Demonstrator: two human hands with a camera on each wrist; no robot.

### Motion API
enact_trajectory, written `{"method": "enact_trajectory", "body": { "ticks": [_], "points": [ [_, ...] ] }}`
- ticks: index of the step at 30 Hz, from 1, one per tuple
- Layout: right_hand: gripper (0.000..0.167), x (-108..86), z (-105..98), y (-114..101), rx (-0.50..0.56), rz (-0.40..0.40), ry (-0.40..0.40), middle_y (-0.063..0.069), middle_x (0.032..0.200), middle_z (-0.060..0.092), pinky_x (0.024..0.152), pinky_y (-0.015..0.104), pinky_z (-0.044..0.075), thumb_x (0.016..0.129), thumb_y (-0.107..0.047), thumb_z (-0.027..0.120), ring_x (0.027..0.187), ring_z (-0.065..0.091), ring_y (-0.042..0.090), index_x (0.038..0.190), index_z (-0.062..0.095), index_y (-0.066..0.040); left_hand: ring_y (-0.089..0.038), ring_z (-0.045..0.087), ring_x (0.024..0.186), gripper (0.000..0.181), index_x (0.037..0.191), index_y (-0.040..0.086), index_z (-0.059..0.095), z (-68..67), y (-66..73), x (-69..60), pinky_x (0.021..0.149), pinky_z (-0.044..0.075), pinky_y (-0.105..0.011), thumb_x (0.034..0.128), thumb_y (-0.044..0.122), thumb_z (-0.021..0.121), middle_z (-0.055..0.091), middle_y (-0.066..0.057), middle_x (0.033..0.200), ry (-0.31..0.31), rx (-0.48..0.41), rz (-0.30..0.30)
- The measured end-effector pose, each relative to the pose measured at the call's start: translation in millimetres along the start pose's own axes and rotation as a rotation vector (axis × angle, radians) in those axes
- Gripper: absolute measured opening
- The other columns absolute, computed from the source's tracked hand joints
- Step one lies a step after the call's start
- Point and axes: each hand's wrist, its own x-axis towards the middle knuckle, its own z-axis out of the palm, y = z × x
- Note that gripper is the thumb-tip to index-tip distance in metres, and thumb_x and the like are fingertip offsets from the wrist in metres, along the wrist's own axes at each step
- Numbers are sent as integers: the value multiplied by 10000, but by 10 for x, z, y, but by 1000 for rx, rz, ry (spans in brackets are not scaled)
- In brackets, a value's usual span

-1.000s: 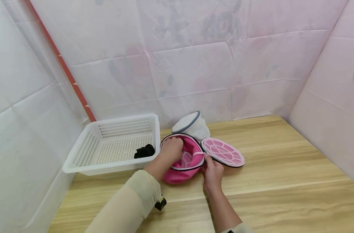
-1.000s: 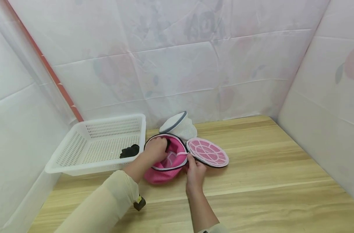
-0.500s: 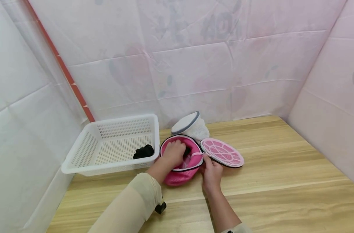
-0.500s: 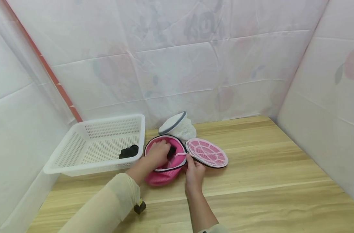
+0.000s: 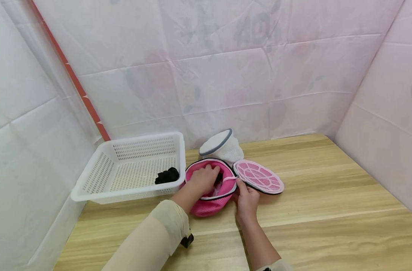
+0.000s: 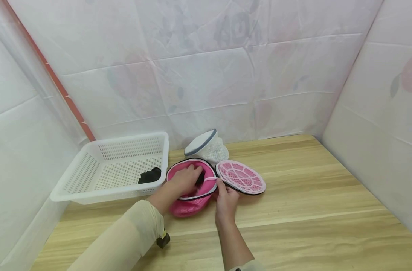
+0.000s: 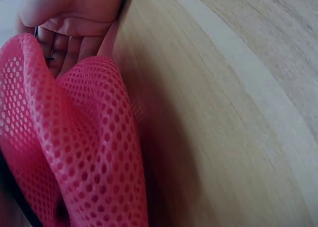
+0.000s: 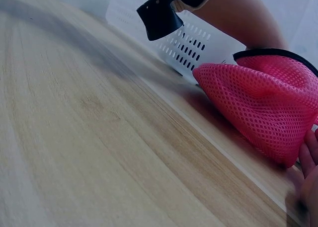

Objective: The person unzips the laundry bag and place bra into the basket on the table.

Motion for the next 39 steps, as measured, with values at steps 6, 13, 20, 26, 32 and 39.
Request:
{"method": "enact_trajectory", "body": {
  "ticks": [6, 13, 20, 26, 32, 39],
  "points": [
    [171, 12, -3, 21, 0, -11, -1, -44, 738, 718, 565, 239, 565, 969, -163, 619, 666, 666, 44, 968, 707, -16, -251, 654, 904, 440, 1100, 133, 523, 6, -54, 4, 748, 561, -429, 774, 251, 794, 583, -88, 1039, 42, -53, 33],
    [198, 10, 0, 2, -5, 2, -1, -53, 743, 715, 582, 228, 563, 972, -172, 616, 680, 659, 31, 996, 691, 10, -246, 644, 917, 410, 1089, 127, 617, 11, -94, 6, 778, 558, -464, 748, 255, 805, 604, -67, 1028, 113, -88, 30],
    [239, 9, 2, -3, -3, 11, -5, -56, 782, 725, 619, 226, 572, 978, -168, 606, 724, 669, 30, 1072, 667, 43, -234, 659, 908, 366, 1038, 146, 602, -1, -128, 16, 725, 546, -452, 764, 281, 804, 679, -46, 948, 169, -109, 66],
    [258, 12, 1, 1, -3, 10, -12, -57, 815, 729, 631, 224, 574, 981, -168, 602, 751, 670, 25, 1095, 651, 57, -189, 651, 914, 360, 1071, 151, 600, -16, -130, 6, 771, 557, -430, 806, 305, 790, 681, -28, 983, 209, -148, 52],
    [248, 14, -4, 0, 2, 11, -17, -51, 813, 731, 621, 229, 574, 979, -174, 606, 750, 677, 34, 1086, 654, 44, -182, 654, 918, 381, 1081, 140, 562, -36, -94, 4, 771, 564, -390, 827, 310, 790, 666, -29, 1001, 290, -168, 37],
    [241, 29, -6, 25, -12, 10, -15, -41, 806, 730, 619, 234, 577, 978, -175, 607, 738, 675, 37, 1065, 665, 42, -166, 639, 941, 364, 1094, 144, 544, -92, -40, 10, 773, 557, -353, 847, 276, 776, 651, -20, 1042, 331, -210, 38]
  ]
}}
